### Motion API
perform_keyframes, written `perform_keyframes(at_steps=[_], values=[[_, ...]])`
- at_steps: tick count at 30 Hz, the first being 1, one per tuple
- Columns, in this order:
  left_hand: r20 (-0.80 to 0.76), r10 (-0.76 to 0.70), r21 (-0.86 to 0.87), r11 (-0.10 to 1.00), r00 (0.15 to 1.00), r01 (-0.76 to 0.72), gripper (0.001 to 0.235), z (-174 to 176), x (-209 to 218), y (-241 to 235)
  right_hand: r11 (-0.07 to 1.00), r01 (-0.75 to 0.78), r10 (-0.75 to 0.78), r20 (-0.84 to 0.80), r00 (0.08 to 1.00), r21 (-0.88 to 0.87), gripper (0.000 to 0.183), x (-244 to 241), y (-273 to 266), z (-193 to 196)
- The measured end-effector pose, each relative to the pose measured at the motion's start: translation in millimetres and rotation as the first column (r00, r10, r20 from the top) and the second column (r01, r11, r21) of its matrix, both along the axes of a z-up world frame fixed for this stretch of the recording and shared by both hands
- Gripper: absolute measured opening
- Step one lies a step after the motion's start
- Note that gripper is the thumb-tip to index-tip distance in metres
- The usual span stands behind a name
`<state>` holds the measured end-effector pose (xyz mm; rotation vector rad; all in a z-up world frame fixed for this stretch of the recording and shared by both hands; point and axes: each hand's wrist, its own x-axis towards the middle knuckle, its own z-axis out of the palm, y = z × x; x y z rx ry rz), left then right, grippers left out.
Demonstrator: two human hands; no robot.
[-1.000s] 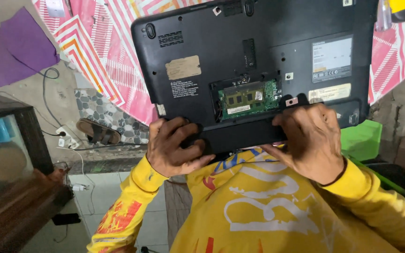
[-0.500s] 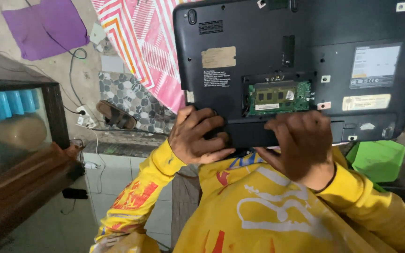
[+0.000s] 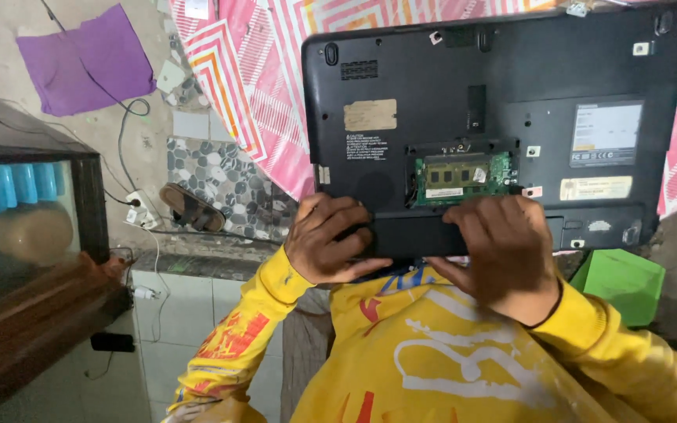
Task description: The person is repairing a laptop by removing the back cover and using a screwdriver to unscrew components. They then remove a metal bracket and a small white plastic piece from the laptop's interior.
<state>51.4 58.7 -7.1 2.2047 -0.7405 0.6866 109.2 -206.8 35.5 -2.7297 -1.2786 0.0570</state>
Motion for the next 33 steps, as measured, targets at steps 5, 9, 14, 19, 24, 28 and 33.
perform_keyframes(at_steps=[5,9,14,19,24,28,33], values=[[-0.128,0.115,-0.032,0.992,0.985,-0.120,0.049,-8,-20,-2,0.991,-0.059,0.050,0.077,0.996,0.120,0.056,5,-1,-3],[-0.201,0.303,-0.066,0.945,0.931,-0.322,0.049,11,-34,-24,0.986,-0.068,0.066,0.019,0.998,0.150,0.053,5,-8,-7],[-0.585,0.430,-0.243,0.717,0.688,-0.654,0.049,33,-35,-49,0.975,-0.048,0.069,-0.090,0.994,0.216,0.047,15,-6,0],[-0.581,0.473,-0.163,0.729,0.662,-0.665,0.053,34,-27,-55,0.956,-0.079,0.144,-0.215,0.966,0.283,0.040,38,-8,23],[-0.533,0.515,-0.152,0.722,0.671,-0.675,0.049,27,-28,-51,0.942,-0.235,0.288,-0.216,0.933,0.241,0.023,105,-16,61],[-0.535,0.503,-0.143,0.738,0.679,-0.659,0.040,23,-26,-45,0.988,-0.060,0.077,-0.123,0.989,0.142,0.021,186,-39,97],[-0.574,0.419,-0.254,0.725,0.703,-0.640,0.037,-1,-29,-45,0.810,0.355,-0.291,-0.205,0.934,0.466,0.014,256,-147,49]])
